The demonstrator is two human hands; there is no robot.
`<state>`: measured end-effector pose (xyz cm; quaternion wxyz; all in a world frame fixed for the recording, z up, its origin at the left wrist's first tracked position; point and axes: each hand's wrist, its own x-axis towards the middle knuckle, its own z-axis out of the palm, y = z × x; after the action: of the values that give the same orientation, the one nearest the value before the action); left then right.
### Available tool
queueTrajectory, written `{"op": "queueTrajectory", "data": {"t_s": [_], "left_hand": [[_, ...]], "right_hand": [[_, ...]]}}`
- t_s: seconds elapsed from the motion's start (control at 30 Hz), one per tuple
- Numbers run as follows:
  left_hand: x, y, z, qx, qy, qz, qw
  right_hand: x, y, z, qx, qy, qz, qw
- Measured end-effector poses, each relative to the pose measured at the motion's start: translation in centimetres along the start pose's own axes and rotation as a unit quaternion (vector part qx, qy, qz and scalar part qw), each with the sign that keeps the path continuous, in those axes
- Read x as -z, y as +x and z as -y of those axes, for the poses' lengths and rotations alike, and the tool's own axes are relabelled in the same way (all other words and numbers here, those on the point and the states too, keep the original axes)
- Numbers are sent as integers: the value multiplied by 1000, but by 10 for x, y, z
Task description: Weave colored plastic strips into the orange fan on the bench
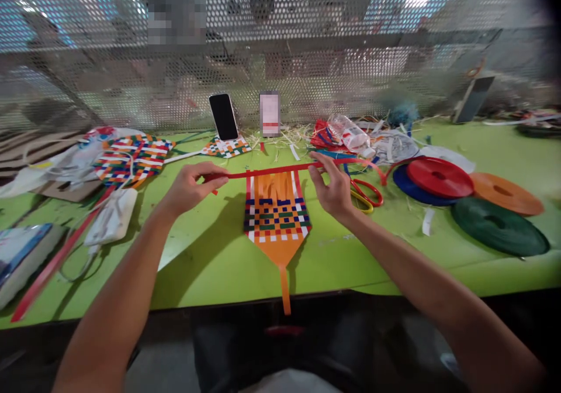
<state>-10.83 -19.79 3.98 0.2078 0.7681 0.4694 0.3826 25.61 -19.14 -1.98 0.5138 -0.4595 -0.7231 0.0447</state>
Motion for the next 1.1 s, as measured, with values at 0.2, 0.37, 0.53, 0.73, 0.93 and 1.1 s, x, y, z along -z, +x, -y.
{"op": "queueTrajectory", "data": {"t_s": [0.2,0.37,0.53,0.73,0.93,1.1], "left_hand": [[18,1,31,24,73,-34,996],[32,5,54,8,87,-45,995],[39,7,58,46,37,-61,996],[51,-29,38,66,33,-43,996],[90,-92,36,125,84,-122,981],[107,-122,22,188,51,-173,965]], "right_hand": [[4,9,-22,-103,70,-7,992],[13,23,-52,-190,93,-54,976],[34,39,-62,-209,36,-110,971],[61,10,-30,-175,89,-21,980],[83,-48,11,-267,205,-26,941],[107,-64,22,-344,208,69,913]]}}
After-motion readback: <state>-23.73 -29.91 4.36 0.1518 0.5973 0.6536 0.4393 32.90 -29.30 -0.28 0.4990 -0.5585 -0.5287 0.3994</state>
